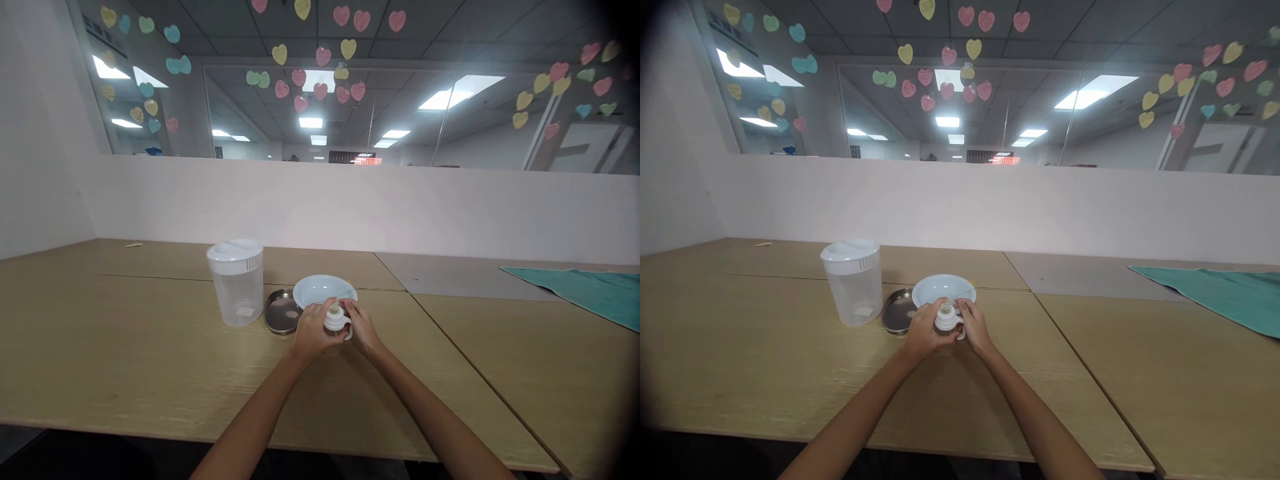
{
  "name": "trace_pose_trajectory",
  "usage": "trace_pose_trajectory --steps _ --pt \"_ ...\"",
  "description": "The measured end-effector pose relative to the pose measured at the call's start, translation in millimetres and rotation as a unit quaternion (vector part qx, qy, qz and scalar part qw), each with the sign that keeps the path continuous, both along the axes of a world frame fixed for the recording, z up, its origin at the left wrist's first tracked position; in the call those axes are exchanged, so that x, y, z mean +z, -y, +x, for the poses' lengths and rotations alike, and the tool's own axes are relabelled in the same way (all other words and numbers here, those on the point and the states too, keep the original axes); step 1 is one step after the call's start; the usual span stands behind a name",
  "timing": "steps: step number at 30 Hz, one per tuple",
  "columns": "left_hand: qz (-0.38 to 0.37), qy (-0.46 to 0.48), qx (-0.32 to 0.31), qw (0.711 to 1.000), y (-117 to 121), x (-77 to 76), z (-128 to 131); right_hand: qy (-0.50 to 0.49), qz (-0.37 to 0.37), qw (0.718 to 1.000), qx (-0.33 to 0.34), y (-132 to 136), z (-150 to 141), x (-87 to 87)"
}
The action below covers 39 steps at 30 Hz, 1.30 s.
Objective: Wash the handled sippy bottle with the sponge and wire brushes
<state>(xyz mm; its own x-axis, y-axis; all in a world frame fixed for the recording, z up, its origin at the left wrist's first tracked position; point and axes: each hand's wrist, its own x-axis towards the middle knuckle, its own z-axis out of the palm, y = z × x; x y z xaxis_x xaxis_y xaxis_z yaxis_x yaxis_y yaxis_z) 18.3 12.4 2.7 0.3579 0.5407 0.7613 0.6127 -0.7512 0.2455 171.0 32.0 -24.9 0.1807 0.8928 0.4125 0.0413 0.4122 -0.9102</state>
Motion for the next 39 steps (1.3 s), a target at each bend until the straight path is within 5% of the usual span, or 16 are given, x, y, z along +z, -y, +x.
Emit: trace_pose_trajectory --steps 9,20,26,29,33,39 --pt "0.003 0.008 -0.001 1.0 0 0.6 0 0.024 0.025 0.999 -0.006 0 0 -3.2" --pt "-0.013 -0.016 -0.017 1.0 -5 -7.5 -4 0.228 0.082 0.965 -0.097 30 -3 17.0" --pt "-0.094 0.014 -0.022 0.995 -6 -9.2 -5 0.308 0.212 0.916 -0.148 39 -10 24.0" --pt "-0.13 0.037 -0.035 0.99 -4 -7.0 -5 0.272 0.214 0.926 -0.152 38 -15 24.8" --pt "-0.129 0.061 -0.049 0.989 -2 -5.9 -3 0.184 0.138 0.968 -0.105 36 -17 26.9" --pt "-0.122 0.069 -0.042 0.989 -3 -7.0 -4 0.021 0.039 0.993 0.11 21 -2 29.7"
